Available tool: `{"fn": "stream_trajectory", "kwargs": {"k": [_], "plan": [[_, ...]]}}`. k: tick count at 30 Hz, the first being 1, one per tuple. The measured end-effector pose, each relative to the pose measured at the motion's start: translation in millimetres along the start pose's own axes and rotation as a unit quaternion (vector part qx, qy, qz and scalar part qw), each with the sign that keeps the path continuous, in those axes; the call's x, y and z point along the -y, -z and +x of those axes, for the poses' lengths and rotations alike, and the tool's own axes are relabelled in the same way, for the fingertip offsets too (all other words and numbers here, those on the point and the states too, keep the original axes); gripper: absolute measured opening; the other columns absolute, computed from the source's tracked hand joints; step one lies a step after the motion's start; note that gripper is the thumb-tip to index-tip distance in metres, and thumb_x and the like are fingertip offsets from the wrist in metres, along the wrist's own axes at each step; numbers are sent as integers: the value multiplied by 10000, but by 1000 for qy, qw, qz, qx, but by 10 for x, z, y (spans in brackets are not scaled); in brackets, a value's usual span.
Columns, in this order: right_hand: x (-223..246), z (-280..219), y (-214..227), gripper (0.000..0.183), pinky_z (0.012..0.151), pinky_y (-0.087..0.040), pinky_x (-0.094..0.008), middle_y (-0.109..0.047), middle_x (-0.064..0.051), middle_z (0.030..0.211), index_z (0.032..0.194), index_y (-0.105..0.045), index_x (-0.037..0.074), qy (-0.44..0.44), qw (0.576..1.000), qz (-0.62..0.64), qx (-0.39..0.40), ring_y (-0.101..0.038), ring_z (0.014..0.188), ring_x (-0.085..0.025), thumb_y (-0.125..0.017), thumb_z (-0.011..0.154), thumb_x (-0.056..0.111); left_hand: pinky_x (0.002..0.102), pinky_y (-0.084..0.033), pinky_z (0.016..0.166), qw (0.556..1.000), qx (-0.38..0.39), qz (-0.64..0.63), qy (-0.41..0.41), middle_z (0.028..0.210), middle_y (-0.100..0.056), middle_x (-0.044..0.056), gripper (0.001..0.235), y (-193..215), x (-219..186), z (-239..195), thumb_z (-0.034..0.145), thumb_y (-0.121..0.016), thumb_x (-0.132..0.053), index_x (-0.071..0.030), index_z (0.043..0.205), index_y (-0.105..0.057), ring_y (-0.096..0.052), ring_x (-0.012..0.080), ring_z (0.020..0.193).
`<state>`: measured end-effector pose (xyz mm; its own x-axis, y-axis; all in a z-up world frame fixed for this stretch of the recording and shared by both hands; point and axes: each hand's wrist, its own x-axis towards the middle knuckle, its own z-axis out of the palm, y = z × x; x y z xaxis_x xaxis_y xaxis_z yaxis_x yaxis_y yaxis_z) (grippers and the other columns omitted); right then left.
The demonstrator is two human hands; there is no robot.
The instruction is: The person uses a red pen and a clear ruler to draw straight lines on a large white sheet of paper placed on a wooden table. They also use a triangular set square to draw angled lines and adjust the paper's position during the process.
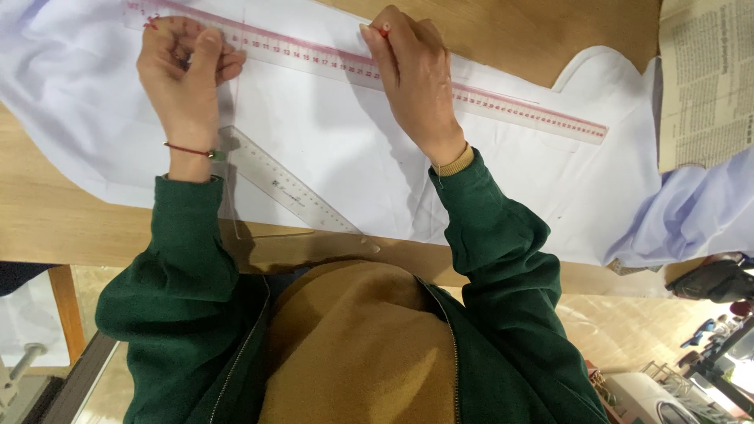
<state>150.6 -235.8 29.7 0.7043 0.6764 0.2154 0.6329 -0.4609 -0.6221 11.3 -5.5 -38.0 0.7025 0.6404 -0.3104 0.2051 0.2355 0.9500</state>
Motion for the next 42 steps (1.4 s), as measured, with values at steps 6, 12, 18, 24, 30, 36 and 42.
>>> {"fn": "stream_trajectory", "kwargs": {"k": [6,12,18,24,30,36,42], "plan": [[195,304,-373,254,675,-418,-319,-435,-38,687,870,-501,84,53,998,35,4,-413,597,-144,-502,1105,180,309,-753,682,1000,-22,7,2,764,-563,64,184,-62,-52,2,1032,-713,-84,-53,963,-545,-806,234,731],[175,429,-635,193,704,-474,-354,-659,-59,1037,1306,-543,116,90,994,65,-17,-570,763,-238,-580,1132,191,256,-719,596,997,-68,40,26,669,-575,24,175,-113,-88,8,983,-734,-85,-68,903,-580,-859,226,678],[319,470,-535,305,669,-359,-341,-381,-25,687,850,-465,111,34,997,56,26,-349,606,-162,-459,1120,254,259,-705,604,996,-69,39,31,684,-585,9,175,-139,-106,-7,991,-733,-110,-77,916,-579,-862,245,696],[466,694,-694,235,559,-299,-360,-392,-36,708,905,-466,103,50,983,179,9,-314,613,-191,-436,1081,255,268,-697,572,996,-85,32,22,653,-589,36,195,-154,-139,25,954,-759,-90,-60,866,-588,-850,241,675],[-203,-337,373,229,573,-266,-416,-389,-37,691,776,-395,115,-4,991,-105,81,-403,627,-218,-585,866,25,254,-708,617,996,-66,-12,51,705,-677,77,154,-100,28,71,971,-735,-42,-75,898,-604,-798,189,666],[377,-2081,1369,356,822,-453,-402,-574,-148,952,914,-595,-27,-208,960,-74,-173,-583,887,-308,-356,1155,79,312,-638,686,993,25,-116,20,898,-632,31,205,177,239,-98,981,-769,-242,-215,1013,-568,-699,162,791],[948,-3452,909,284,951,-485,-439,-546,-190,1121,1140,-639,-59,-302,927,-107,-195,-534,1111,-341,-373,1082,21,320,-630,925,989,125,-53,59,1110,-687,28,418,380,-305,-904,1033,-753,-423,-254,1317,-497,-721,183,996]]}}
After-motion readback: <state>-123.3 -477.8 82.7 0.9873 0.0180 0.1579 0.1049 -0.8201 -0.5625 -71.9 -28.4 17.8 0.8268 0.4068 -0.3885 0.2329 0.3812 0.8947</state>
